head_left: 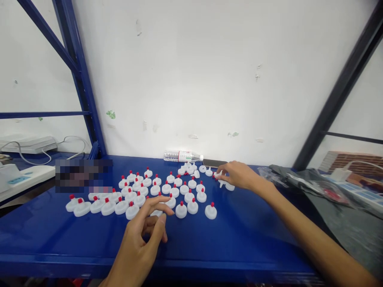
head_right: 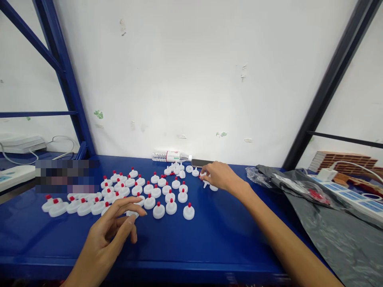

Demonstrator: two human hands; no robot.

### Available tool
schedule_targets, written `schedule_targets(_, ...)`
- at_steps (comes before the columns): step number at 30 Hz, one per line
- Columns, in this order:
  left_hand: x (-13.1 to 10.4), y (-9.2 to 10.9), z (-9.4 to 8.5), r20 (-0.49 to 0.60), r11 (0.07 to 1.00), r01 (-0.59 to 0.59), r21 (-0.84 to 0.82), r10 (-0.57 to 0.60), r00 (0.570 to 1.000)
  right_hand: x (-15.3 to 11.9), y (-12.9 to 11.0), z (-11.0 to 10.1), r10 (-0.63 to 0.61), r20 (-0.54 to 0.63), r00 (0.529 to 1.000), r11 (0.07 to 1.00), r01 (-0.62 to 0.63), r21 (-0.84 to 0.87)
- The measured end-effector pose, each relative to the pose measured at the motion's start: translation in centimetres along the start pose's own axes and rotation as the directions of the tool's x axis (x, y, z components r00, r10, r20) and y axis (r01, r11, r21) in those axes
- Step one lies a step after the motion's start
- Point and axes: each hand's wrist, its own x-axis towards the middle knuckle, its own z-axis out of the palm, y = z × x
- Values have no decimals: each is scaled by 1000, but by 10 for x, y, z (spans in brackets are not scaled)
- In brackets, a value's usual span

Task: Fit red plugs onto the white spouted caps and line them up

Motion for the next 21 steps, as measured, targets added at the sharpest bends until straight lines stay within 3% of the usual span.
schedule_targets(4,0,3,3,-35,998,38,-40,-40,999,-3,-1,9,24,21,1000,1000,-24,-18)
schedule_targets(8,1,1,4,-3,1000,11,-12,-11,1000,-3,1,12,26,18,1000,1000,-26,1)
schedule_targets(13,-1,2,5,-51,999,29,19,-28,998,-5,-4,2,-21,-60,998,982,32,188)
schedule_targets(15,-2,1,6,-59,997,7,77,-2,998,-9,-13,-6,-47,-121,992,897,95,431)
schedule_targets(17,-2,-1,8,-47,983,-49,175,58,997,-14,-28,-11,-56,-166,985,726,154,670)
schedule_targets(21,0,-11,10,-17,918,-254,304,272,962,-32,-77,-11,-87,-184,979,480,203,854)
